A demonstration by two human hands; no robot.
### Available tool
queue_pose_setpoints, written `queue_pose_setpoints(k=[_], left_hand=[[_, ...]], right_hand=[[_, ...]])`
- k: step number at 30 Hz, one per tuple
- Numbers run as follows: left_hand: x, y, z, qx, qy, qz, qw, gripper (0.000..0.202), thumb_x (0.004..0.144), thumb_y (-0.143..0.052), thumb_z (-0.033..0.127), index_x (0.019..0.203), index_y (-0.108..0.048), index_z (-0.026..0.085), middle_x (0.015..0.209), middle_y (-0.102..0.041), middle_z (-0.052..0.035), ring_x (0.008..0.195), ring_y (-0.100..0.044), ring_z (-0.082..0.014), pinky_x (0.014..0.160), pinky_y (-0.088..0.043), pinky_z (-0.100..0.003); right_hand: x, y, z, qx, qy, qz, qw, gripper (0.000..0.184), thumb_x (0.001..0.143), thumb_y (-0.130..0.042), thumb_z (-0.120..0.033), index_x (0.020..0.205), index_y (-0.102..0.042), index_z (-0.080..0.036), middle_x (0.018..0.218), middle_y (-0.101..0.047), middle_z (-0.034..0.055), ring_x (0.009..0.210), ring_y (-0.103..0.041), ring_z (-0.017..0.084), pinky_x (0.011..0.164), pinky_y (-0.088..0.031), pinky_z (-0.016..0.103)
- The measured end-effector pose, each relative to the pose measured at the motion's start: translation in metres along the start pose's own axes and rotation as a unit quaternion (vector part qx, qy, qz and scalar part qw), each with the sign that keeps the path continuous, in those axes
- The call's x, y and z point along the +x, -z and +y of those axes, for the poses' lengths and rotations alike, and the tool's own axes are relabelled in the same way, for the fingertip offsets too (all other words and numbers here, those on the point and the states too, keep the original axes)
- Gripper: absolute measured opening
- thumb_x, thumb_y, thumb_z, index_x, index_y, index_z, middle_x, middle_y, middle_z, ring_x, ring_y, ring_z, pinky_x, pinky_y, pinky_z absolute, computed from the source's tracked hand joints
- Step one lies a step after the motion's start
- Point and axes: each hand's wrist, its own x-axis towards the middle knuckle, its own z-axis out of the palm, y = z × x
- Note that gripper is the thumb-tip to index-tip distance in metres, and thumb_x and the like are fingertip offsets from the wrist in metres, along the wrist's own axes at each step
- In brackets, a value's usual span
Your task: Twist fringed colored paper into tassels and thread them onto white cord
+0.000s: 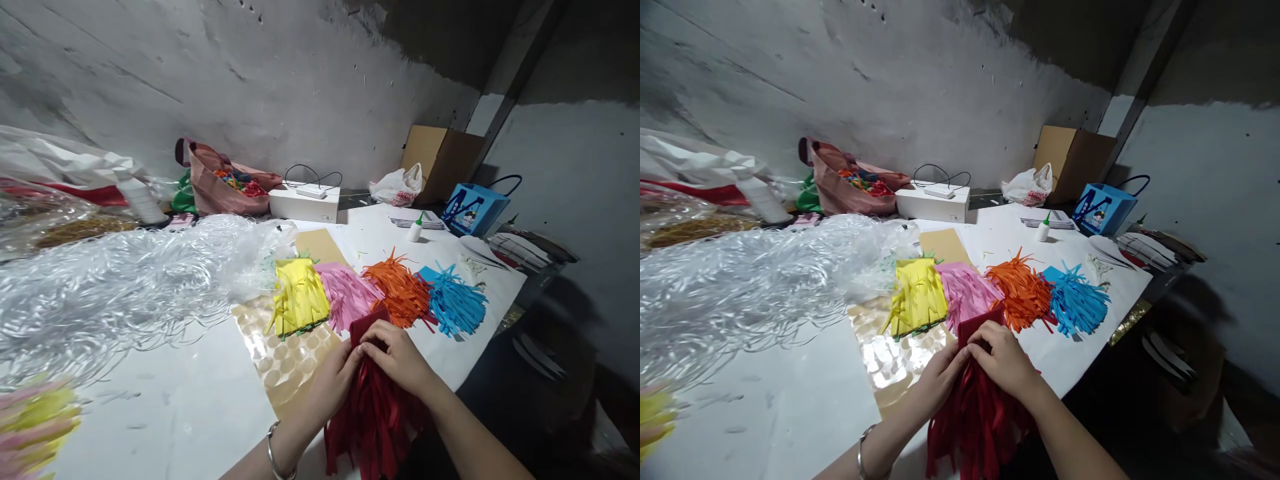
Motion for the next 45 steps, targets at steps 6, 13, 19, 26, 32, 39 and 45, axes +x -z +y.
queue_pose_setpoints(k=[6,13,19,26,32,39,45], left_hand=[[-0.001,0.001,0.003,0.024,-0.006,-0.014,1.0,0.034,0.098,-0.047,0.046,0.108,-0.067,0.02,0.106,-0.073,-0.0064,0.099,-0.064,-0.0249,0.087,-0.047,-0.034],[-0.001,0.001,0.01,0.039,-0.021,-0.039,0.998,0.032,0.095,-0.054,0.035,0.123,-0.066,0.023,0.12,-0.072,-0.0068,0.109,-0.064,-0.0272,0.094,-0.048,-0.037],[-0.001,0.005,0.013,-0.028,0.024,-0.045,0.998,0.038,0.094,-0.054,0.04,0.124,-0.067,0.021,0.121,-0.073,-0.0067,0.107,-0.065,-0.0276,0.094,-0.049,-0.038],[-0.004,0.003,0.016,-0.007,0.022,-0.034,0.999,0.037,0.095,-0.053,0.039,0.124,-0.066,0.022,0.122,-0.072,-0.0064,0.111,-0.064,-0.0273,0.098,-0.048,-0.039],[-0.005,0.001,0.014,0.031,-0.002,-0.027,0.999,0.034,0.096,-0.052,0.038,0.122,-0.067,0.022,0.122,-0.071,-0.0071,0.109,-0.063,-0.0273,0.098,-0.047,-0.04],[-0.005,0.005,0.015,-0.008,0.035,-0.03,0.999,0.034,0.095,-0.052,0.037,0.121,-0.068,0.021,0.121,-0.072,-0.0063,0.11,-0.063,-0.0273,0.097,-0.047,-0.039],[-0.005,0.002,0.018,-0.034,0.038,-0.027,0.998,0.034,0.093,-0.053,0.036,0.121,-0.069,0.021,0.119,-0.073,-0.0057,0.11,-0.064,-0.0272,0.098,-0.047,-0.038]], right_hand=[[0.003,0.003,0.002,0.052,-0.05,-0.016,0.997,0.012,0.087,-0.066,-0.017,0.077,-0.071,-0.019,0.081,-0.066,0.0014,0.076,-0.062,0.016,0.065,-0.042,0.025],[0.003,0.0,0.004,0.068,-0.07,0.001,0.995,0.014,0.081,-0.063,-0.01,0.07,-0.066,-0.018,0.076,-0.063,-0.0004,0.07,-0.058,0.014,0.062,-0.039,0.024],[-0.002,0.004,0.01,0.104,-0.063,0.011,0.993,0.015,0.088,-0.061,-0.024,0.075,-0.065,-0.019,0.077,-0.063,0.0002,0.073,-0.059,0.015,0.065,-0.042,0.025],[-0.007,0.0,0.004,0.034,-0.019,0.046,0.998,0.008,0.087,-0.065,-0.018,0.079,-0.066,-0.019,0.082,-0.065,0.0012,0.079,-0.06,0.017,0.072,-0.044,0.028],[-0.008,-0.004,-0.001,-0.018,0.009,0.059,0.998,0.016,0.089,-0.06,-0.013,0.075,-0.064,-0.02,0.079,-0.065,0.0012,0.077,-0.06,0.017,0.072,-0.042,0.03],[-0.012,0.002,0.003,0.076,-0.022,0.095,0.992,0.016,0.09,-0.058,-0.022,0.075,-0.062,-0.02,0.076,-0.062,0.001,0.072,-0.059,0.016,0.065,-0.044,0.026],[-0.017,-0.005,0.007,0.0,0.021,0.157,0.987,0.013,0.092,-0.052,-0.019,0.08,-0.058,-0.021,0.08,-0.062,0.0021,0.075,-0.06,0.017,0.068,-0.047,0.027]])
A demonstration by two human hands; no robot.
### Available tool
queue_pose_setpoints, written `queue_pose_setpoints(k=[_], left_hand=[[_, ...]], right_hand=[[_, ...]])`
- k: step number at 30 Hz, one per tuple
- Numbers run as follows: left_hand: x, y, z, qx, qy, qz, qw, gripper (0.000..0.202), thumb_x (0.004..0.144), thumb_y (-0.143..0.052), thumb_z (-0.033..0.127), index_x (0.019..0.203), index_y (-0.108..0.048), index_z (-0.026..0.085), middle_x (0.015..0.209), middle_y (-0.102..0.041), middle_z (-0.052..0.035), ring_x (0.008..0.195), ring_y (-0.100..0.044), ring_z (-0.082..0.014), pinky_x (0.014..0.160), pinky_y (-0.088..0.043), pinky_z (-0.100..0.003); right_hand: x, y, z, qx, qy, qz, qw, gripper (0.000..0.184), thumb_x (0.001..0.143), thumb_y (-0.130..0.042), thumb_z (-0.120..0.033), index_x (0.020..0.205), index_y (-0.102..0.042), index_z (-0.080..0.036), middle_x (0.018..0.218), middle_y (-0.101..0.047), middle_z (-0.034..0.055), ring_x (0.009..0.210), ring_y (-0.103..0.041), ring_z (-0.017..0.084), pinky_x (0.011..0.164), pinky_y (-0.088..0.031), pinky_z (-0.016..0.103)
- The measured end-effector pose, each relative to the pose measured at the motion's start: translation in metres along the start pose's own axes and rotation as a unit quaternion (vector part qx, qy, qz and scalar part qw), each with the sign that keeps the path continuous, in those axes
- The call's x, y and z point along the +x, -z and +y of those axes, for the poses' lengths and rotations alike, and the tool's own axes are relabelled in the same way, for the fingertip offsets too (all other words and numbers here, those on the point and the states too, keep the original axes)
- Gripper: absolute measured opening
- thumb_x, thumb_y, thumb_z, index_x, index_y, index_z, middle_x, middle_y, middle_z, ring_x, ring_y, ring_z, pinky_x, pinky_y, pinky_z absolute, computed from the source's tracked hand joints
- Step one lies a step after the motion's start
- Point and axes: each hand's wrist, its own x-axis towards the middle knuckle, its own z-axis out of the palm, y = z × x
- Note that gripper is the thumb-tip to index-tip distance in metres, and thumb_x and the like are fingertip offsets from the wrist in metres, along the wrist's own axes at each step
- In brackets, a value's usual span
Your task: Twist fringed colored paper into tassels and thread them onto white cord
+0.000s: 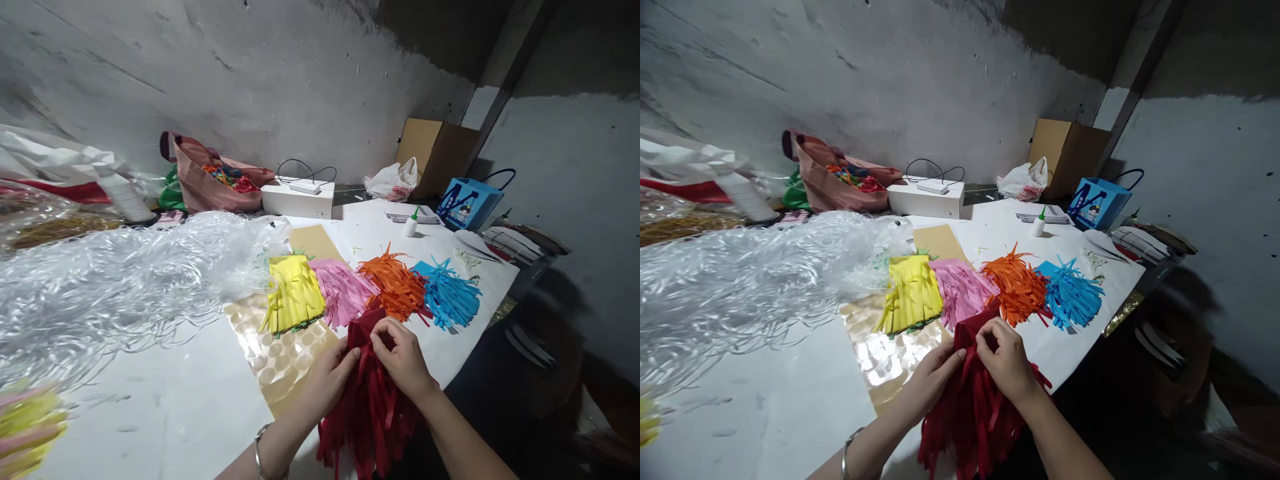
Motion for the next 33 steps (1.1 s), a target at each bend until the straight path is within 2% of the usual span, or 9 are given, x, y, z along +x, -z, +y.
queue_pose_setpoints(k=[6,10,12,15,20,25,33], left_hand=[[-0.002,0.0,0.001,-0.006,0.021,0.006,1.0,0.034,0.091,-0.054,0.034,0.118,-0.07,0.021,0.118,-0.074,-0.0043,0.11,-0.063,-0.0274,0.098,-0.047,-0.038],[-0.003,0.0,0.002,-0.024,0.018,0.009,1.0,0.034,0.09,-0.054,0.033,0.118,-0.07,0.022,0.121,-0.073,-0.0038,0.115,-0.061,-0.028,0.102,-0.045,-0.039],[-0.003,0.0,0.003,-0.024,0.017,0.01,1.0,0.034,0.09,-0.054,0.033,0.117,-0.07,0.021,0.12,-0.073,-0.0042,0.114,-0.062,-0.0281,0.102,-0.045,-0.039],[-0.004,-0.001,0.006,-0.011,0.011,0.009,1.0,0.033,0.09,-0.053,0.032,0.116,-0.07,0.021,0.118,-0.074,-0.0044,0.113,-0.062,-0.0279,0.101,-0.045,-0.038],[-0.006,-0.001,0.005,0.025,0.0,-0.002,1.0,0.033,0.09,-0.052,0.028,0.118,-0.069,0.022,0.12,-0.072,-0.0047,0.113,-0.062,-0.0275,0.1,-0.046,-0.039],[-0.006,-0.001,-0.004,0.033,-0.005,-0.003,0.999,0.034,0.089,-0.054,0.025,0.12,-0.067,0.021,0.123,-0.071,-0.0058,0.114,-0.062,-0.0267,0.101,-0.045,-0.039],[-0.007,-0.002,-0.005,-0.021,0.02,0.009,1.0,0.035,0.085,-0.059,0.028,0.118,-0.069,0.022,0.114,-0.074,-0.0035,0.103,-0.065,-0.0265,0.094,-0.049,-0.038]], right_hand=[[-0.009,-0.007,0.01,-0.088,0.1,0.011,0.991,0.015,0.094,-0.047,-0.014,0.098,-0.06,-0.022,0.084,-0.066,0.0043,0.078,-0.063,0.019,0.073,-0.048,0.031],[-0.006,-0.002,0.008,-0.136,0.171,-0.083,0.972,0.019,0.096,-0.048,-0.015,0.097,-0.066,-0.023,0.089,-0.065,0.006,0.079,-0.059,0.02,0.071,-0.045,0.032],[-0.003,0.0,0.005,-0.16,0.186,-0.101,0.964,0.021,0.096,-0.047,-0.014,0.095,-0.067,-0.021,0.089,-0.063,0.007,0.078,-0.056,0.02,0.07,-0.043,0.033],[0.0,0.002,-0.001,-0.16,0.171,-0.096,0.967,0.021,0.091,-0.048,-0.011,0.096,-0.067,-0.019,0.09,-0.063,0.0074,0.08,-0.055,0.021,0.074,-0.043,0.035],[0.002,0.001,-0.009,-0.177,0.121,-0.12,0.969,0.006,0.092,-0.062,-0.023,0.091,-0.067,-0.019,0.091,-0.062,0.0063,0.083,-0.052,0.022,0.078,-0.042,0.036],[0.001,0.001,-0.013,-0.212,0.127,-0.129,0.96,0.013,0.09,-0.061,-0.01,0.088,-0.068,-0.02,0.087,-0.062,0.0047,0.081,-0.051,0.021,0.077,-0.037,0.036],[0.004,0.003,-0.013,-0.12,0.074,-0.124,0.982,0.018,0.084,-0.066,-0.005,0.074,-0.063,-0.019,0.079,-0.062,-0.001,0.076,-0.054,0.016,0.077,-0.035,0.033]])
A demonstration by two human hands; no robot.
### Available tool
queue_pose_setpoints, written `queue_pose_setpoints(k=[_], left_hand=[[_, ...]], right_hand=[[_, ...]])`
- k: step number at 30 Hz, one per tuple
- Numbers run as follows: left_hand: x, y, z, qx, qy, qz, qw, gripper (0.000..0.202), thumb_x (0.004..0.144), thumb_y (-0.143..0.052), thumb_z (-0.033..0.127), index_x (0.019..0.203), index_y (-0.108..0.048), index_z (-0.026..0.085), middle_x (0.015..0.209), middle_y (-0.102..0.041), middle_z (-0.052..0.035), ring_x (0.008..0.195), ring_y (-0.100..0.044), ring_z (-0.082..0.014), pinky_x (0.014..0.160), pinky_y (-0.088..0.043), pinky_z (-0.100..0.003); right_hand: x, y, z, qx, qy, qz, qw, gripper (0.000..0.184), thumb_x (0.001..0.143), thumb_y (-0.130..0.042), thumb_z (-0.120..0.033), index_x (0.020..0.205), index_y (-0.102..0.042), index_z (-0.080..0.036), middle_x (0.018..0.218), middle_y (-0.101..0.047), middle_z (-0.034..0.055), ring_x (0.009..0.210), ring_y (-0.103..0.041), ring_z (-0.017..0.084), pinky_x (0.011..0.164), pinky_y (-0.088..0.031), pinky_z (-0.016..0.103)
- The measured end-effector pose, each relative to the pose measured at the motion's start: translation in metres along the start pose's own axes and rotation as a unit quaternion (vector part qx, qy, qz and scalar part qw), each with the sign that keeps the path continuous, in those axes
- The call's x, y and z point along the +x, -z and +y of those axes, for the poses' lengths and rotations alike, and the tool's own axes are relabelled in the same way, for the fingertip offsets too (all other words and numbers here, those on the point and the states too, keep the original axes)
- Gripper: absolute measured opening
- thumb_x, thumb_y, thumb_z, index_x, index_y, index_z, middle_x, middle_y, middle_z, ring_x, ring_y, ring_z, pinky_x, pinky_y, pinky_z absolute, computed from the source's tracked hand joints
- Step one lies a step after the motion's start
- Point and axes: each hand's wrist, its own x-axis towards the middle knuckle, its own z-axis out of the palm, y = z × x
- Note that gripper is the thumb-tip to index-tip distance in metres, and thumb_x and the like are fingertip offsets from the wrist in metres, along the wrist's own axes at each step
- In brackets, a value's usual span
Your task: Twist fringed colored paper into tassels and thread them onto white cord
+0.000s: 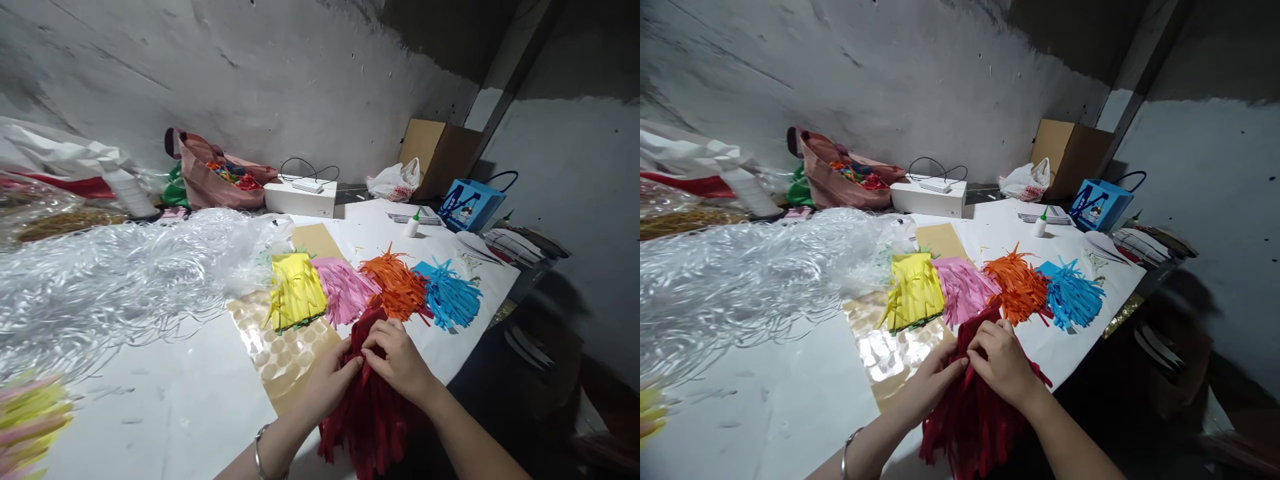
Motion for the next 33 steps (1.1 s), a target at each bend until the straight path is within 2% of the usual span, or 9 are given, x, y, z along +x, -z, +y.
queue_pose_setpoints(k=[7,23,26,29,31,33], left_hand=[[0.0,0.0,0.0,-0.012,-0.001,-0.013,1.0,0.037,0.086,-0.06,0.03,0.121,-0.068,0.021,0.119,-0.073,-0.0052,0.11,-0.064,-0.0282,0.097,-0.049,-0.039],[0.0,0.0,-0.001,-0.021,0.004,-0.023,1.0,0.038,0.087,-0.06,0.032,0.123,-0.067,0.021,0.122,-0.072,-0.0065,0.111,-0.064,-0.0285,0.1,-0.048,-0.042],[0.0,-0.001,-0.001,-0.025,0.007,-0.022,0.999,0.037,0.088,-0.059,0.031,0.122,-0.067,0.021,0.122,-0.072,-0.0061,0.111,-0.064,-0.0282,0.1,-0.048,-0.041],[0.0,-0.003,-0.002,-0.025,-0.003,-0.018,1.0,0.036,0.089,-0.056,0.03,0.122,-0.066,0.021,0.121,-0.072,-0.0057,0.111,-0.063,-0.0278,0.099,-0.048,-0.041],[0.0,-0.006,-0.002,-0.005,-0.015,-0.007,1.0,0.034,0.089,-0.055,0.03,0.121,-0.066,0.021,0.12,-0.072,-0.0057,0.108,-0.064,-0.027,0.1,-0.047,-0.041],[0.001,-0.008,-0.004,0.024,-0.02,0.005,1.0,0.034,0.089,-0.054,0.031,0.119,-0.067,0.02,0.118,-0.073,-0.0063,0.102,-0.065,-0.0261,0.101,-0.046,-0.042]], right_hand=[[0.002,0.005,0.002,0.046,-0.012,-0.005,0.999,0.016,0.082,-0.07,-0.007,0.073,-0.065,-0.02,0.077,-0.062,-0.002,0.075,-0.056,0.016,0.078,-0.035,0.033],[0.004,0.008,0.004,0.071,-0.023,-0.006,0.997,0.021,0.075,-0.074,-0.001,0.07,-0.064,-0.019,0.075,-0.062,-0.0043,0.074,-0.057,0.014,0.075,-0.036,0.03],[0.003,0.007,0.002,0.035,-0.02,-0.006,0.999,0.02,0.076,-0.075,-0.003,0.072,-0.062,-0.018,0.077,-0.061,-0.0035,0.075,-0.057,0.015,0.077,-0.038,0.031],[-0.001,0.005,-0.003,-0.052,-0.003,0.01,0.999,0.016,0.079,-0.077,-0.014,0.079,-0.062,-0.018,0.083,-0.063,0.0001,0.082,-0.057,0.019,0.088,-0.039,0.038],[-0.004,0.002,-0.006,-0.111,0.014,0.027,0.993,0.012,0.083,-0.076,-0.019,0.086,-0.064,-0.017,0.088,-0.064,0.0029,0.086,-0.058,0.022,0.097,-0.036,0.044],[-0.006,0.0,-0.008,-0.144,0.02,0.04,0.989,0.004,0.089,-0.07,-0.018,0.09,-0.066,-0.017,0.09,-0.065,0.004,0.087,-0.059,0.022,0.101,-0.032,0.047]])
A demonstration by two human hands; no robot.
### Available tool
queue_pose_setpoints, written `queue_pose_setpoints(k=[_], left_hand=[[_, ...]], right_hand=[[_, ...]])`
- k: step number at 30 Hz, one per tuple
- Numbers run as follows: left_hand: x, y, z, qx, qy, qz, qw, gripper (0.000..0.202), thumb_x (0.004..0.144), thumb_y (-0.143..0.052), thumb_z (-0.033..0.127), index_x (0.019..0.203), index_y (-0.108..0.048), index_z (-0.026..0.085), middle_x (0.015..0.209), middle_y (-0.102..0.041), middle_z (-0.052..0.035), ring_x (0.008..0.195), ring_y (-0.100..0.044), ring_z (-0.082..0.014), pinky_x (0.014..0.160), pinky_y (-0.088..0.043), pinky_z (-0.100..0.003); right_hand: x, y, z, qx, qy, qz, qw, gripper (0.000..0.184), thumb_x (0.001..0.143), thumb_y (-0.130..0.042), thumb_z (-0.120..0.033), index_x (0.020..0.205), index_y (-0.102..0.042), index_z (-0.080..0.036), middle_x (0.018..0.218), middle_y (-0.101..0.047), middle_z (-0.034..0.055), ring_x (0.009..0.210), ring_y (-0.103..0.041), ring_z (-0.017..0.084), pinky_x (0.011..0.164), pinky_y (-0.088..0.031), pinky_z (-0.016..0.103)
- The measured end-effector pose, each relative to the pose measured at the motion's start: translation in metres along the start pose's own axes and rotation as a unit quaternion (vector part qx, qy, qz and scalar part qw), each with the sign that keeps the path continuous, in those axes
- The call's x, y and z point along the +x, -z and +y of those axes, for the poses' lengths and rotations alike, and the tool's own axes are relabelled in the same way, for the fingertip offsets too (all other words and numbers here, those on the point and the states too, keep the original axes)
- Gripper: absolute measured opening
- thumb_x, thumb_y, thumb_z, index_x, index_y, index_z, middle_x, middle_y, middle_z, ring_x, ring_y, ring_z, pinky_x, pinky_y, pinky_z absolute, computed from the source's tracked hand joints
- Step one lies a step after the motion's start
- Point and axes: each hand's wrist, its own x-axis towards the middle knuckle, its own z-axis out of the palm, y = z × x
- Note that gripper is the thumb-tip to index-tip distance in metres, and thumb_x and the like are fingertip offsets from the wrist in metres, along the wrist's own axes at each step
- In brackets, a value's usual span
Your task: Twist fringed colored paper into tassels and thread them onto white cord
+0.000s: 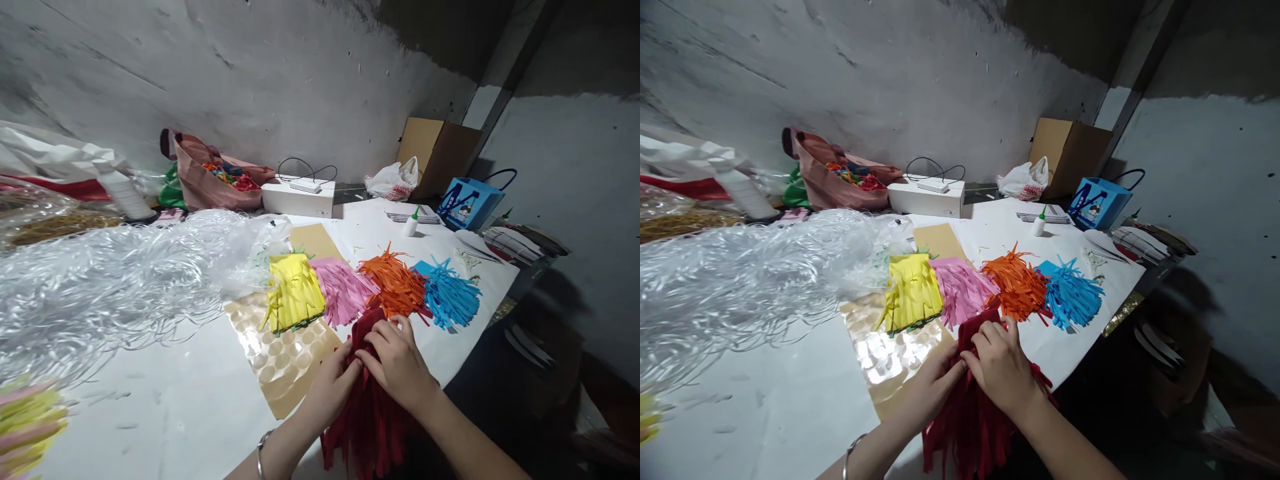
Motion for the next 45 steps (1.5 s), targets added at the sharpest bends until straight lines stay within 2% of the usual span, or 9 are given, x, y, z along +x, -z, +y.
queue_pose_setpoints(k=[9,18,26,31,34,36,38,40,45], left_hand=[[-0.001,-0.003,0.001,-0.016,0.0,-0.001,1.0,0.033,0.09,-0.056,0.036,0.116,-0.067,0.02,0.119,-0.072,-0.0081,0.113,-0.062,-0.0288,0.102,-0.045,-0.043],[0.008,0.002,0.008,0.039,0.018,0.061,0.997,0.035,0.09,-0.054,0.047,0.104,-0.068,0.018,0.101,-0.075,-0.0081,0.096,-0.067,-0.0268,0.086,-0.051,-0.037],[0.009,-0.001,0.009,0.135,-0.01,0.044,0.99,0.019,0.089,-0.049,0.029,0.093,-0.065,0.019,0.092,-0.072,-0.0063,0.085,-0.065,-0.0231,0.079,-0.048,-0.035],[0.002,0.0,0.015,0.207,-0.018,0.046,0.977,0.015,0.087,-0.048,0.026,0.076,-0.057,0.02,0.075,-0.065,-0.0038,0.07,-0.057,-0.021,0.068,-0.044,-0.034],[0.001,0.003,0.011,0.224,-0.031,0.037,0.973,0.013,0.083,-0.049,0.019,0.088,-0.062,0.019,0.086,-0.069,-0.0064,0.079,-0.061,-0.0234,0.075,-0.047,-0.037],[0.001,0.005,0.003,0.231,-0.063,0.052,0.969,0.038,0.08,-0.05,0.014,0.117,-0.059,0.019,0.112,-0.067,-0.0109,0.1,-0.063,-0.0265,0.088,-0.048,-0.041],[0.003,0.006,-0.006,0.254,-0.131,0.092,0.954,0.063,0.08,-0.053,0.011,0.141,-0.041,0.021,0.136,-0.055,-0.0144,0.121,-0.055,-0.0286,0.098,-0.046,-0.045],[0.005,0.006,-0.014,0.301,-0.217,0.144,0.917,0.071,0.081,-0.054,0.008,0.147,-0.033,0.024,0.144,-0.046,-0.0152,0.127,-0.05,-0.03,0.1,-0.045,-0.048],[0.006,0.007,-0.016,0.432,-0.315,0.161,0.83,0.046,0.086,-0.054,0.004,0.127,-0.057,0.025,0.12,-0.06,-0.0113,0.103,-0.056,-0.0287,0.089,-0.047,-0.046]], right_hand=[[-0.003,-0.006,0.004,0.058,-0.035,0.014,0.998,0.014,0.089,-0.061,-0.008,0.083,-0.069,-0.019,0.083,-0.064,0.0014,0.08,-0.057,0.019,0.092,-0.037,0.042],[-0.005,-0.003,0.001,0.139,-0.002,0.04,0.989,0.014,0.091,-0.06,-0.01,0.081,-0.062,-0.019,0.081,-0.062,0.0006,0.08,-0.055,0.018,0.084,-0.04,0.036],[0.004,-0.003,0.006,-0.013,-0.009,0.107,0.994,0.014,0.087,-0.054,-0.005,0.088,-0.059,-0.018,0.085,-0.063,0.0048,0.083,-0.058,0.022,0.091,-0.041,0.044],[0.017,-0.002,0.007,-0.057,0.006,0.011,0.998,0.05,0.076,-0.059,0.0,0.123,-0.059,-0.017,0.127,-0.062,0.0152,0.119,-0.056,0.031,0.109,-0.032,0.055],[0.024,0.0,0.013,-0.008,-0.005,-0.072,0.997,0.039,0.081,-0.057,0.0,0.113,-0.068,-0.022,0.112,-0.073,0.0079,0.104,-0.068,0.024,0.103,-0.044,0.043],[0.028,0.002,0.017,0.014,-0.028,-0.091,0.995,0.034,0.084,-0.056,-0.002,0.108,-0.071,-0.022,0.099,-0.077,0.0053,0.091,-0.072,0.021,0.088,-0.052,0.033],[0.031,0.005,0.019,0.018,-0.046,-0.084,0.995,0.033,0.085,-0.056,-0.004,0.107,-0.073,-0.022,0.097,-0.078,0.0054,0.088,-0.074,0.021,0.079,-0.054,0.03],[0.034,0.008,0.021,0.026,-0.06,-0.075,0.995,0.033,0.085,-0.056,-0.004,0.105,-0.074,-0.023,0.095,-0.079,0.0047,0.086,-0.074,0.021,0.078,-0.054,0.029],[0.04,0.013,0.025,0.055,-0.085,-0.044,0.994,0.034,0.084,-0.054,-0.004,0.097,-0.077,-0.025,0.086,-0.079,0.0005,0.079,-0.075,0.018,0.074,-0.056,0.025]])
